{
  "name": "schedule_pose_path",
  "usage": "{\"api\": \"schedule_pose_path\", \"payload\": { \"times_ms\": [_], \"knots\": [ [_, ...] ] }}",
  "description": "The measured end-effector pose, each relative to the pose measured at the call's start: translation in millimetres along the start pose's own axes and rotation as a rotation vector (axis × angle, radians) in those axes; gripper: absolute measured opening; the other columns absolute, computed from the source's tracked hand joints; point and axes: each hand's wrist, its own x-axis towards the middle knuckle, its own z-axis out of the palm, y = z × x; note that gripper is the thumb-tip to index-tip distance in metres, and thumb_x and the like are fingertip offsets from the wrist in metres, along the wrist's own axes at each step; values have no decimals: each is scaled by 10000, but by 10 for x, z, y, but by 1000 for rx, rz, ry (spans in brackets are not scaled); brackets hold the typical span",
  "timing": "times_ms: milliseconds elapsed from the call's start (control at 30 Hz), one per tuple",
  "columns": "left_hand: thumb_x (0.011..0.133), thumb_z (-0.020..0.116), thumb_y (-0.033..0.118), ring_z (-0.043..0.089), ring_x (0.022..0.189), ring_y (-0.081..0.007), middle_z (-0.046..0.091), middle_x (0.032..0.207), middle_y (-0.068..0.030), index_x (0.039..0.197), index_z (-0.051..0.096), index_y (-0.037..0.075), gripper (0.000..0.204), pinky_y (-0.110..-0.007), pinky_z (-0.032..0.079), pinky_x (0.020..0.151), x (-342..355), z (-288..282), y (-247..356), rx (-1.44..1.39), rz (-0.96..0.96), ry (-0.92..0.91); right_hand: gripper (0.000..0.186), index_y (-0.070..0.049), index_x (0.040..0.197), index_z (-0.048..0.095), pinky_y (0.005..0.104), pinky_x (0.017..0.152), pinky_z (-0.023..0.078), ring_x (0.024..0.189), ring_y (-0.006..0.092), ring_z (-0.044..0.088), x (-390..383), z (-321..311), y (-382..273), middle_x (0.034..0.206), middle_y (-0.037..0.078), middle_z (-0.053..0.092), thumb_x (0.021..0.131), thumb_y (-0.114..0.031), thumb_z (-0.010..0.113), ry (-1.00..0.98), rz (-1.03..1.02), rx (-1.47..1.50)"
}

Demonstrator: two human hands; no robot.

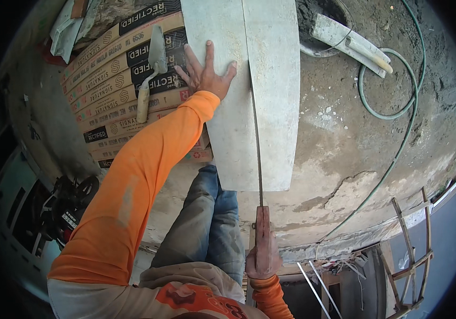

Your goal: The person saws a tile by hand while holding it steady on a stack of boxes.

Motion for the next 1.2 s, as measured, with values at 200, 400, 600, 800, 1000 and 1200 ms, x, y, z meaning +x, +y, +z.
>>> {"api": "schedule_pose_path", "payload": {
  "times_ms": [200, 400, 600, 800, 1000, 1200],
  "knots": [
    [824, 589, 635, 90, 1483, -417, 29, 1574, -294, 1546, 271, 218, 892, -606, -64, 1155, -18, 50, -47, -9, 15, 21, 796, -16, 1435, 440, 363, 942, 495, 1185, 382, 578, 1259, 259, -147, 1398, 236, 497, 642, 59, 456, 398, -419, -31],
    [835, 590, 607, 140, 1478, -394, 103, 1590, -254, 1546, 261, 167, 898, -582, -19, 1169, -7, -70, -178, -102, -11, 61, 731, -9, 1409, 470, 352, 975, 479, 1191, 353, 598, 1370, 454, -208, 1363, 231, 535, 685, 90, 478, 455, -441, 152],
    [872, 629, 437, 162, 1470, -393, 253, 1564, -211, 1514, 273, 50, 830, -583, 47, 1170, -1130, 245, -711, -232, 65, 174, 640, 36, 1374, 482, 321, 790, 538, 924, 278, 714, 1466, 474, -107, 1164, 221, 662, 748, -22, 604, 628, -515, 228],
    [918, 592, 369, 148, 1464, -424, 225, 1560, -241, 1515, 244, 44, 764, -584, 57, 1172, -740, 208, -584, -248, 106, 152, 591, 46, 1328, 520, 327, 879, 510, 996, 289, 686, 1859, 239, -555, 1103, 215, 677, 755, -54, 620, 621, -528, 403],
    [917, 578, 389, 148, 1459, -430, 156, 1556, -279, 1528, 198, 59, 792, -557, 73, 1184, -436, 141, -375, -205, 64, 145, 530, 57, 1276, 537, 318, 881, 507, 954, 268, 675, 2141, 6, -777, 1066, 202, 677, 765, -60, 620, 573, -603, 397],
    [887, 567, 366, 186, 1451, -422, 174, 1569, -254, 1521, 221, 51, 789, -552, 99, 1185, -377, 147, -268, -196, -57, 158, 564, 16, 1336, 518, 330, 870, 519, 978, 232, 666, 2121, 50, -809, 1116, 180, 663, 784, -65, 598, 504, -551, 453]
  ]
}}
